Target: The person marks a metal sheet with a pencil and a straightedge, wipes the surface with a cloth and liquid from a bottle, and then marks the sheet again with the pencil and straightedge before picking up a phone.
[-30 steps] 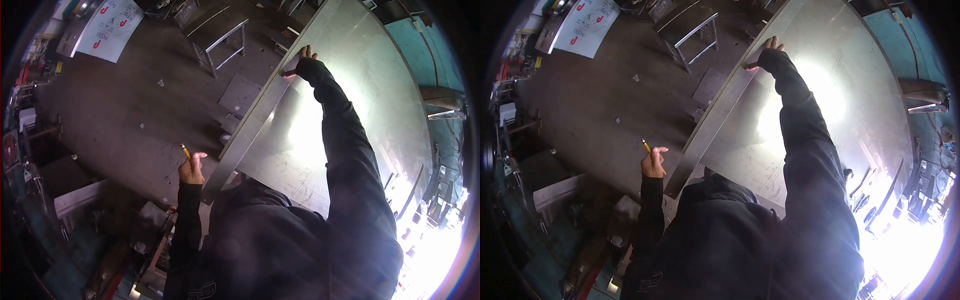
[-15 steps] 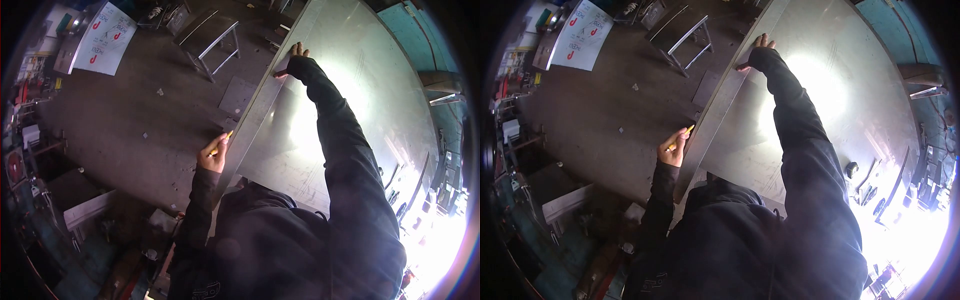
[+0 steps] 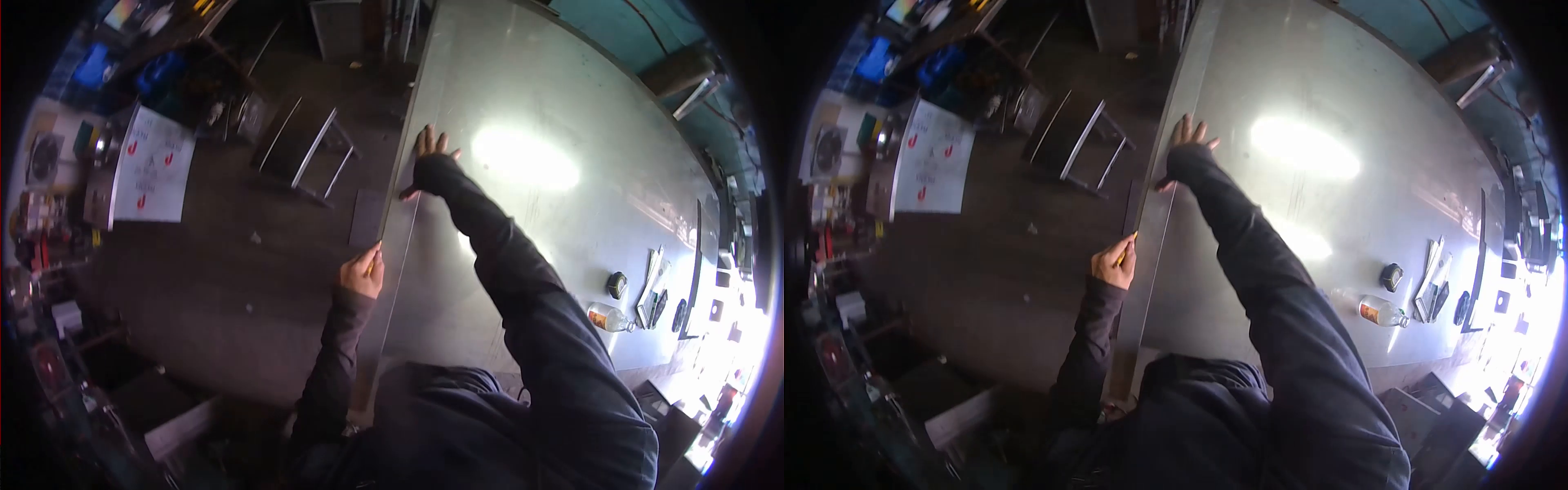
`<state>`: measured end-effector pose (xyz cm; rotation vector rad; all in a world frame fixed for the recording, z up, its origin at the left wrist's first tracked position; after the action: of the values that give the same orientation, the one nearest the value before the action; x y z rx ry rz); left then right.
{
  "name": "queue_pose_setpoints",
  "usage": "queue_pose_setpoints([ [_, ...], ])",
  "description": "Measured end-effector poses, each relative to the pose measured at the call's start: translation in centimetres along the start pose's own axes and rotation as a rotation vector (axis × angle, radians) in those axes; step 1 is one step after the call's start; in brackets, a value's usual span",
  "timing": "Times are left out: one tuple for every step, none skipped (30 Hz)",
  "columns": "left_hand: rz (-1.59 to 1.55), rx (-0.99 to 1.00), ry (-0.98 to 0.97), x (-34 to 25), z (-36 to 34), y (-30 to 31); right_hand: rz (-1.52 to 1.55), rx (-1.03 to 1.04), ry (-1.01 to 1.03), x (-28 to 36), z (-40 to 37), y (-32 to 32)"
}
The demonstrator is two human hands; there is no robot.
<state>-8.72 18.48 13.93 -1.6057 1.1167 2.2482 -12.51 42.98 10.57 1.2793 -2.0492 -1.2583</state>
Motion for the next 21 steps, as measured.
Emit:
queue_pose_setpoints([
  [0.017, 0.022, -0.056, 0.2, 2.7, -0.9, 0.016, 0.005, -0.007, 0.0, 0.0, 0.0],
  [0.034, 0.039, -0.110, 0.4, 5.4, -1.9, 0.028, 0.011, -0.010, 0.1, -0.1, 0.1],
  [0.028, 0.039, -0.136, 0.8, 8.2, -2.8, 0.024, 0.033, -0.030, 0.2, 0.0, 0.0],
  [0.025, 0.041, -0.155, 0.4, 11.1, -3.5, -0.018, 0.063, -0.022, 0.3, -0.2, 0.3],
  [0.046, 0.085, -0.101, 0.1, 13.9, -4.3, -0.039, 0.073, -0.036, 0.4, 0.0, 0.1],
  [0.070, 0.129, -0.045, 0.0, 16.8, -5.1, -0.058, 0.084, -0.048, 0.5, 0.4, -0.2],
  [0.069, 0.131, -0.061, 0.6, 19.7, -6.1, -0.043, 0.085, -0.062, 0.5, 0.5, -0.4],
  [0.108, 0.106, -0.131, 1.1, 22.5, -7.1, -0.027, 0.088, -0.077, 0.5, 0.6, -0.5],
  [0.145, 0.089, -0.194, 1.8, 25.2, -8.4, -0.029, 0.098, -0.088, 0.5, 0.8, -0.7],
  [0.175, 0.100, -0.253, 1.2, 27.8, -9.4, -0.021, 0.119, -0.079, 0.5, 0.5, -0.4],
  [0.200, 0.127, -0.258, 1.1, 30.4, -10.3, -0.010, 0.133, -0.071, 0.5, 0.3, -0.2],
  [0.208, 0.094, -0.299, 1.6, 33.0, -11.4, 0.001, 0.148, -0.065, 0.4, 0.3, -0.1],
  [0.244, 0.039, -0.341, 2.0, 35.4, -12.2, 0.008, 0.165, -0.075, 0.3, 0.3, -0.2],
  [0.195, 0.048, -0.284, 2.1, 37.8, -12.9, 0.002, 0.166, -0.064, 0.4, 0.4, -0.3],
  [0.200, -0.003, -0.338, 2.2, 39.9, -13.4, -0.007, 0.165, -0.053, 0.5, 0.3, -0.3],
  [0.189, -0.070, -0.363, 3.5, 42.3, -14.4, -0.007, 0.175, -0.060, 0.2, 0.2, -0.3],
  [0.141, 0.017, -0.279, 3.2, 43.9, -15.0, 0.023, 0.181, -0.040, 0.2, 0.2, -0.1],
  [0.102, 0.000, -0.267, 3.7, 45.6, -15.6, 0.054, 0.185, -0.020, 0.2, 0.1, 0.1],
  [0.135, -0.032, -0.272, 3.3, 46.4, -15.7, 0.068, 0.194, -0.021, 0.2, 0.1, 0.2],
  [0.167, -0.062, -0.276, 2.8, 46.9, -15.8, 0.065, 0.197, -0.029, 0.1, 0.2, 0.1],
  [0.159, -0.057, -0.276, 2.5, 46.7, -15.9, 0.060, 0.198, -0.026, 0.1, 0.2, 0.0],
])
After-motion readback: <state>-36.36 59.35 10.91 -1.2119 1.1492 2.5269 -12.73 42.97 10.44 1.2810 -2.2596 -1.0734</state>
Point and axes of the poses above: each hand's wrist, its own z-axis towards the middle knuckle, its own y-axis out of the back of the hand, x = y × z, the point moved 6 cm from there along z, towards the middle knuckle, and after that the axes turned 8 degrees about -z, right-handed, at the moved point
